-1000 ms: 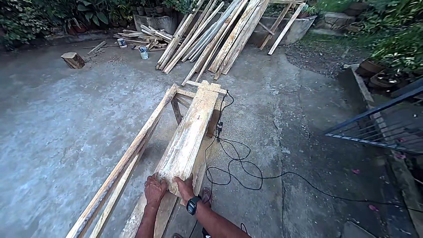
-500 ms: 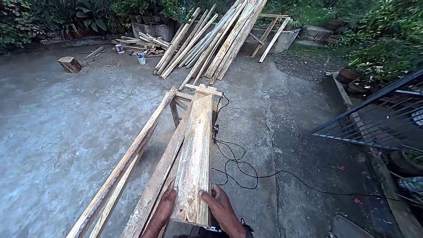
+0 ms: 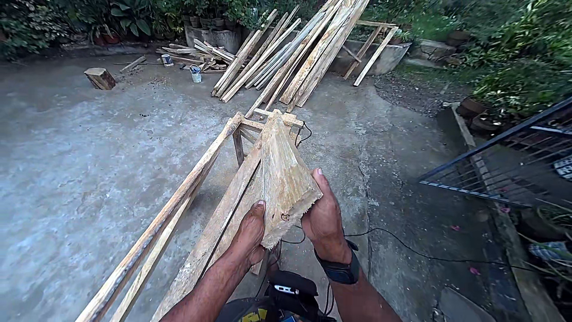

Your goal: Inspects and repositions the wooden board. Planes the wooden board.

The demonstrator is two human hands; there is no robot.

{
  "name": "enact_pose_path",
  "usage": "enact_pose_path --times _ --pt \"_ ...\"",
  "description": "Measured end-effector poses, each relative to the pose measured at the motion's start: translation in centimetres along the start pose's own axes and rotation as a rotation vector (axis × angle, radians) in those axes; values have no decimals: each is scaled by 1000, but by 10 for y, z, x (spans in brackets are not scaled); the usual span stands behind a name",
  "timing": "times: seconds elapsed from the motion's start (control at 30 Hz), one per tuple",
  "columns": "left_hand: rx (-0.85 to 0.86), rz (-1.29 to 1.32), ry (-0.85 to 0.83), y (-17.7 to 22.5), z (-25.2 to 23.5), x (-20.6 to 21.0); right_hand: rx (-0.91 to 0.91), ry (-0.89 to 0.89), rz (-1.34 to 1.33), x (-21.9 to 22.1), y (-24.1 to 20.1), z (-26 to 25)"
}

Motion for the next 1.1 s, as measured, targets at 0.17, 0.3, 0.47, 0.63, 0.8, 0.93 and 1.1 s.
enact_pose_path --times 0.17,0.3,0.47,0.63,0.8,0.93,1.1 --pt "-11 -7 -1 9 3 9 11 -14 -3 1 -7 -7" --pt "-16 -3 -10 12 4 9 26 -18 -6 3 -5 -8" --pt "-23 -28 -2 14 3 6 32 -42 -14 6 -4 -8" --pt "34 -84 -31 20 2 -3 48 -194 88 -7 -10 -14" --pt "90 -69 -96 44 13 -10 268 -248 324 -49 0 -17" --pt "203 27 -197 48 15 0 329 -225 315 -69 7 -15" --pt "361 364 -454 37 25 22 275 -236 163 -71 -18 -36"
Point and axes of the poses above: each hand's wrist, its own z-axis away from the middle knuckle, its own x-axis out of the palm, y = z × x, the point moved 7 cm from there along -z, towards the middle knuckle, and after that the axes turned 6 degrees about -x, right-handed, at the moved point
